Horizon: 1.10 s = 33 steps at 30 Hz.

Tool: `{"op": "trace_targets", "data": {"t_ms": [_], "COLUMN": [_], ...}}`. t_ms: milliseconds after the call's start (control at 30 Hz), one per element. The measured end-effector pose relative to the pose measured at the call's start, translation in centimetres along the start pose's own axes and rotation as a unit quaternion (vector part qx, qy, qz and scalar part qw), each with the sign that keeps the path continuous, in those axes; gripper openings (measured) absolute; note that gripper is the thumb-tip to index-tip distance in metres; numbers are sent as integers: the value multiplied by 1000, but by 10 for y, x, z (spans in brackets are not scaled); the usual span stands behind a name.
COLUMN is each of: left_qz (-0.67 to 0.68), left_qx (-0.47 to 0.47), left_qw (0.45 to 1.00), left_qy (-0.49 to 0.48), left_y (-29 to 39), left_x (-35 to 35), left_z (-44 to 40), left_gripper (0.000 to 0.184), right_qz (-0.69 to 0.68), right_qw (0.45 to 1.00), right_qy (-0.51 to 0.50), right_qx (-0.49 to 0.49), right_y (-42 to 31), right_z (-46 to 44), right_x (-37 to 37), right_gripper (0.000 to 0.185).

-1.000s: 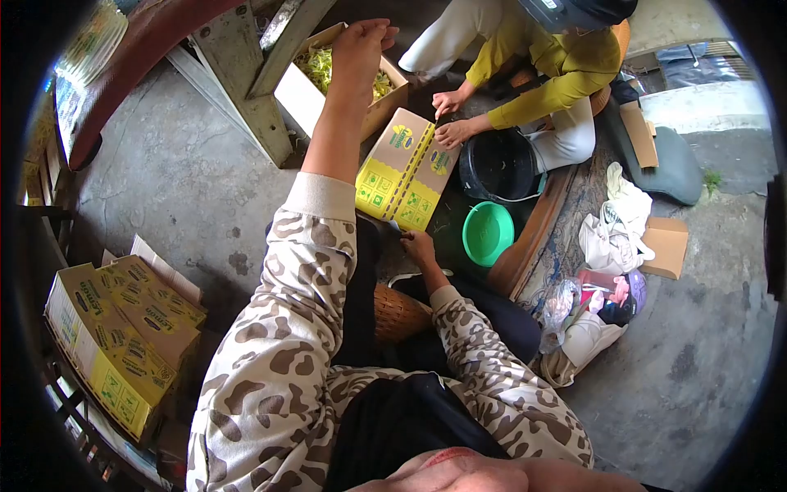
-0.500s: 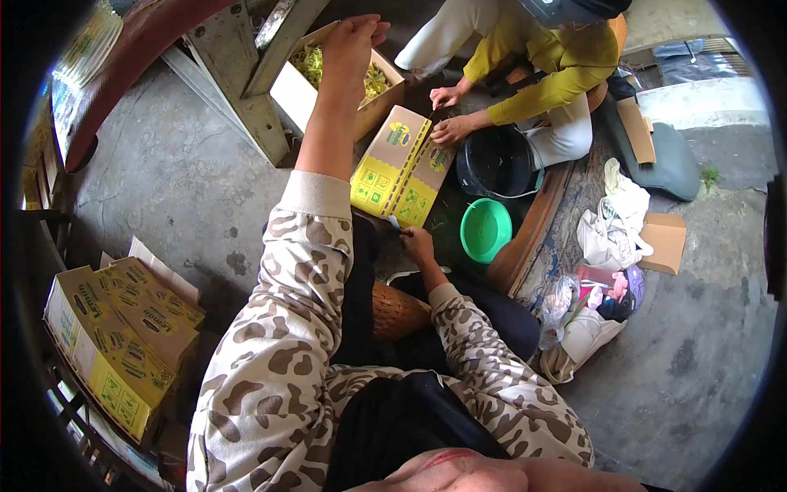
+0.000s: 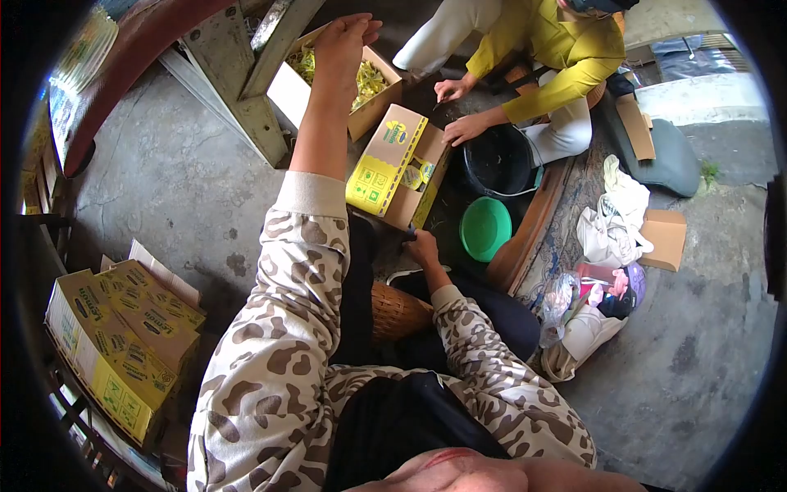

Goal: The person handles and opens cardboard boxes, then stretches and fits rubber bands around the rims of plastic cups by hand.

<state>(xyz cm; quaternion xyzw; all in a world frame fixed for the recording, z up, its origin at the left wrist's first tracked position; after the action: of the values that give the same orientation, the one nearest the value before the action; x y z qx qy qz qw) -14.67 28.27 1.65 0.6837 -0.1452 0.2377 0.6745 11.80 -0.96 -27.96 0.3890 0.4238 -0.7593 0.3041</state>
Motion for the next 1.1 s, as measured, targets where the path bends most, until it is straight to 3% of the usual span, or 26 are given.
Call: {"op": "trace_targets", "data": {"t_ms": [167,333,500,733,967,1033,1100], "left_qz": [-8,-6,-5,-4,-126,-206,-228], "left_qx": [0,6,5,11,2,12,4], "left_qw": [1000,1000,1000,999,985,970,962], "left_qy": [2,-6,-12,-51,-120,-132,-153], "left_y": [0,-3,-4,-26,-41,-45,-53], "left_x": [0,2,6,15,32,34,35], "left_z": [0,0,2,4,34,42,41], "left_gripper": [17,19,19,22,24,25,26], "right_qz": [-39,-67,-278,-289,-317,-295,-296], "right_qw": [997,992,949,929,896,899,896], "right_qy": [-29,51,102,230,306,322,331], "right_qx": [54,88,108,14,48,-10,-8], "right_y": [17,25,19,6,40,30,37], "right_z": [13,21,38,67,91,93,90], "right_x": [-16,-74,-163,-298,-304,-307,-304], "right_gripper": [28,23,11,10,14,20,25]}}
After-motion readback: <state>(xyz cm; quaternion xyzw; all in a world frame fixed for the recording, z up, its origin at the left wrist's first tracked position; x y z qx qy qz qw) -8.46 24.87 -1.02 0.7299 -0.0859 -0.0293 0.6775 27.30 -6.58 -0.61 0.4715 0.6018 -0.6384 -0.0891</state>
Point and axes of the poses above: each hand's wrist, its own z-axis away from the middle knuckle, its own x-axis out of the palm, y = z × x, the point moved 8 cm from there along -z, towards the middle knuckle, and after that the axes turned 1 degree about z, right-handed, at the moved point
